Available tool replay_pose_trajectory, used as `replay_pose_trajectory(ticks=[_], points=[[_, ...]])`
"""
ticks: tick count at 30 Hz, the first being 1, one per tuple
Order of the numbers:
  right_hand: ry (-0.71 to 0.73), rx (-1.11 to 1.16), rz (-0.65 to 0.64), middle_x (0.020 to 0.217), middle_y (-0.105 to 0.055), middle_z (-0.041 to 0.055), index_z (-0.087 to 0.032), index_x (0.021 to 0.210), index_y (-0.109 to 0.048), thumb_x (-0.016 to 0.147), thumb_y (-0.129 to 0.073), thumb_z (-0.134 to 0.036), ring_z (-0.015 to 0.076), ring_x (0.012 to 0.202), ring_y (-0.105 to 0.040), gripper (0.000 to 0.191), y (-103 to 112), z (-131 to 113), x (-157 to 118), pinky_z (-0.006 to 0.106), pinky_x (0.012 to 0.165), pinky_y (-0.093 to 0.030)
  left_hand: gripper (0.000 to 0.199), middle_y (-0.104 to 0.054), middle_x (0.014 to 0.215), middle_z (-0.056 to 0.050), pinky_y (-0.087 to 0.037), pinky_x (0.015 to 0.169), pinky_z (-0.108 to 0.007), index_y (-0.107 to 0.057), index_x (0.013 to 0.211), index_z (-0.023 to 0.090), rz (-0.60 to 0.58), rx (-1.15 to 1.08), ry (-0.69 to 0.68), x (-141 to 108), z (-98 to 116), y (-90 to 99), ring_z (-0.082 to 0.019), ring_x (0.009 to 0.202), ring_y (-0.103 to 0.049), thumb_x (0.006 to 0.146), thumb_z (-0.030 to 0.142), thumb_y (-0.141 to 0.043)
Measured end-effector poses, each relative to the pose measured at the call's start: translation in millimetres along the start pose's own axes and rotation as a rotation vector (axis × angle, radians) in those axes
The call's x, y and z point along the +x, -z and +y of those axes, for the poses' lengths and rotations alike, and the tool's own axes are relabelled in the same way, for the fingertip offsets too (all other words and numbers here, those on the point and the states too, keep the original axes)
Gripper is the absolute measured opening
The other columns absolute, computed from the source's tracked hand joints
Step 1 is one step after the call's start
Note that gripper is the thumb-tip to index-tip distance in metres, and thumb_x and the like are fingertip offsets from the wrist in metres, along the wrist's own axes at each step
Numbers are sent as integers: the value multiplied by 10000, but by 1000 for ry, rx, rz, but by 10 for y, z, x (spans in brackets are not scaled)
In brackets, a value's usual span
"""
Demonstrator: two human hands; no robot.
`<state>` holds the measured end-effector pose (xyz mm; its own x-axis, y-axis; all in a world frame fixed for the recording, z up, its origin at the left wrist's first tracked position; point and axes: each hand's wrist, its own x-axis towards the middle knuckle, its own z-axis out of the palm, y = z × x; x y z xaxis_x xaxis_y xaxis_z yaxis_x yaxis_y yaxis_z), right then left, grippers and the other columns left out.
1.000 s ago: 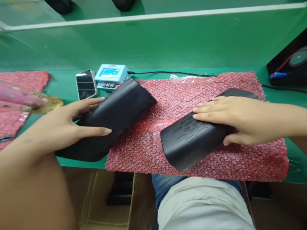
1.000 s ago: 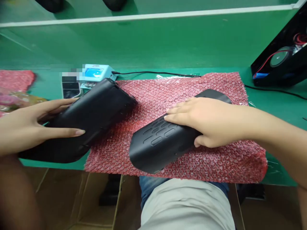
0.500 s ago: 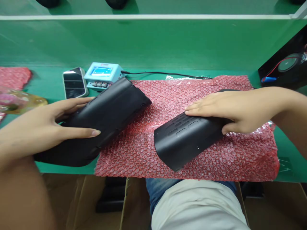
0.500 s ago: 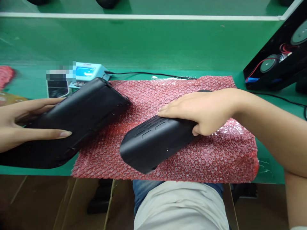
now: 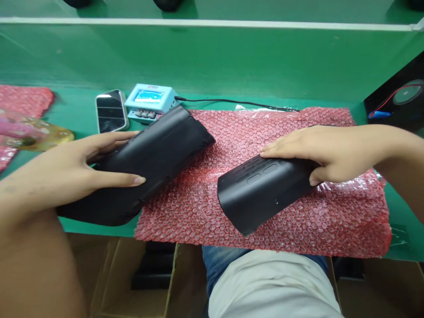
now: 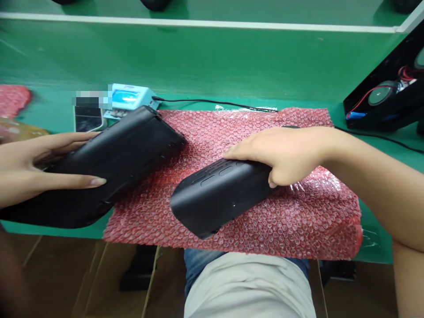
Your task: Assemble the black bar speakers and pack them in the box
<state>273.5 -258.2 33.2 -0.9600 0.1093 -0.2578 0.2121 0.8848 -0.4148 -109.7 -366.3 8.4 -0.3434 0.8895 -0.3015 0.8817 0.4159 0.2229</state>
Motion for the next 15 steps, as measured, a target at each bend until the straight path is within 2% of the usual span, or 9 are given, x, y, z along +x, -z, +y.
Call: replay_pose_trajectory(ticks=[2, 12, 15], points=[[-6, 6, 16, 1318, -522, 55, -209, 1342, -435, 608, -563, -98, 280, 1159, -523, 754, -8, 2, -2, 413, 889, -489, 1017, -637, 1170, -37, -453, 940, -485, -403, 1373, 278, -40, -17, 39, -10, 32, 14, -320, 967, -633, 430, 575, -643], [-70, -21, 37, 1264, -567, 41, -230, 1254, -520, 558, -557, -97, 278, 1077, -571, 710, -24, -23, 31, 362, 783, -513, 985, -608, 1225, -20, -419, 984, -486, -428, 1351, 330, -23, -31, 21, -46, 46, -4, -320, 1054, -599, 430, 591, -660], [-76, -54, 125, 1263, -567, 49, -209, 1269, -517, 595, -521, -75, 255, 1079, -566, 687, -97, -42, -6, 350, 828, -483, 970, -588, 1258, -36, -412, 994, -471, -440, 1353, 278, -25, -14, 15, -113, 131, 22, -319, 1062, -587, 452, 565, -659]])
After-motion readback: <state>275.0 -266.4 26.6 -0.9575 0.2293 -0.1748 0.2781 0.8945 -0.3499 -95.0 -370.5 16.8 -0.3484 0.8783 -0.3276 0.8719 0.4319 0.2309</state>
